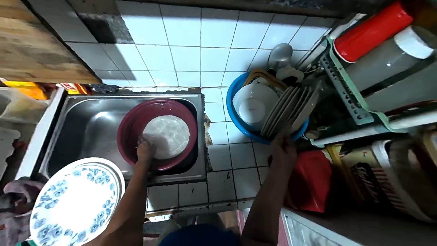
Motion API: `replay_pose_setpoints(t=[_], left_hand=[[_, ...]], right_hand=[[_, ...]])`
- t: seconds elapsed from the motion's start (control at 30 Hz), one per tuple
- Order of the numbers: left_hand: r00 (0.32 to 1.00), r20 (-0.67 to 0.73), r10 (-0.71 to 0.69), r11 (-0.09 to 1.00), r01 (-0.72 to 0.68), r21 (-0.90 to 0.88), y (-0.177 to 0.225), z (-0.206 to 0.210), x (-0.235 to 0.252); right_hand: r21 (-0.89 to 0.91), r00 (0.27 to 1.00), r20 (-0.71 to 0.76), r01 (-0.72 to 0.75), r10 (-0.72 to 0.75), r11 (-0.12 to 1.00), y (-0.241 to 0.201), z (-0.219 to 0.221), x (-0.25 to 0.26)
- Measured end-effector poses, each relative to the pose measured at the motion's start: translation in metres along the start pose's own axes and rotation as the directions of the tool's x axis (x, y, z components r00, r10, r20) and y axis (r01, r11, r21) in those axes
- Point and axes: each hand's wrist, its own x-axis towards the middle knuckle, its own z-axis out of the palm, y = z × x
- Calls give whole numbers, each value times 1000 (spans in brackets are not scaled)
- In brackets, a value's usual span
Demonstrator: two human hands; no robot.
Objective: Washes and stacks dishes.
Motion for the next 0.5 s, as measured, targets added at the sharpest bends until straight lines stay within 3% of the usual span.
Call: replay_pose_setpoints(t=[0.07,0.13,0.27,0.3,0.37,0.43,0.5], left_hand=[[1000,-4,0,1000,0,-12,-1,-1,1],[1000,4,-22,999,22,-37,-3,-1,6],[996,20,-82,989,83,-124,-8,-2,11],[994,24,-107,984,109,-143,-8,-3,11],[988,8,-153,965,151,-214,-13,-2,16],[982,-40,-184,925,159,-345,-21,-1,23],[973,-63,-221,809,147,-568,-24,1,27]], right_hand=[[-24,997,71,-35,37,999,-2,-1,1],[-60,997,44,-59,61,996,1,4,-5],[-356,967,148,-143,207,923,30,1,-35],[-527,956,161,-128,246,840,43,-5,-43],[-860,912,205,-5,355,510,76,-19,-55],[-949,832,286,179,475,258,120,-49,-56],[-902,707,359,431,609,32,163,-82,-56]])
